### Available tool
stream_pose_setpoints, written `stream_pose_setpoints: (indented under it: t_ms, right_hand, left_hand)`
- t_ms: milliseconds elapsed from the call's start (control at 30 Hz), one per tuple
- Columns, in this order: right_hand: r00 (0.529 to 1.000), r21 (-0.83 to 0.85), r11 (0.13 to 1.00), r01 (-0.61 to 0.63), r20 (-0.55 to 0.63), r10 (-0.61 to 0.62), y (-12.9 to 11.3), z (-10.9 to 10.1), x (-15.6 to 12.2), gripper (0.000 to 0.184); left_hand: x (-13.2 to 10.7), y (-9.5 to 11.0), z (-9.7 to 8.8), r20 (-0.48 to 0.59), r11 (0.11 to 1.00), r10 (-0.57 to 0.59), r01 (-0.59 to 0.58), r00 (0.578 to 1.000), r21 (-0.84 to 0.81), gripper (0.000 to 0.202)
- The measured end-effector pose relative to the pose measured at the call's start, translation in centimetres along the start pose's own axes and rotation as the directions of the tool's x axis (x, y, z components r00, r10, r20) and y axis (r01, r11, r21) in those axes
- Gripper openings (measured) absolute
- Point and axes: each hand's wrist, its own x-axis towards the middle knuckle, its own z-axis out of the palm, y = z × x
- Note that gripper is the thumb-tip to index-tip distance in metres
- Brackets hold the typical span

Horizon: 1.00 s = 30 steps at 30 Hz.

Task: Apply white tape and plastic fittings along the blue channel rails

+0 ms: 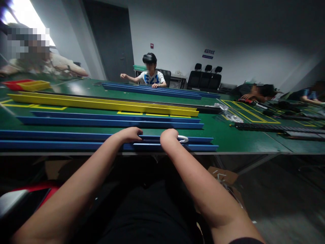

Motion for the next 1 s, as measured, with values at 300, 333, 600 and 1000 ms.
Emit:
stream_pose_setpoints:
  t_ms: [300,333,600,1000]
  right_hand:
    - [1.0,0.028,1.0,0.004,0.011,-0.004,0.1,-0.3,-0.3,0.034]
    - [1.0,0.03,1.0,0.008,0.01,-0.008,0.1,-0.4,-0.4,0.034]
    - [0.999,0.036,0.998,0.045,0.002,-0.046,0.4,-0.9,-1.5,0.034]
    - [0.999,0.038,0.998,0.049,-0.022,-0.048,1.1,-0.9,-2.5,0.034]
  left_hand:
    - [3.1,5.3,1.2,0.021,0.999,0.023,-0.024,1.0,0.024,0.026]
    - [3.5,5.9,1.5,0.013,0.999,0.026,-0.026,1.0,0.027,0.026]
    - [3.6,7.1,2.4,-0.042,0.999,0.031,-0.03,0.999,0.028,0.027]
    - [3.0,6.6,2.0,-0.073,0.997,0.068,-0.064,0.995,0.05,0.022]
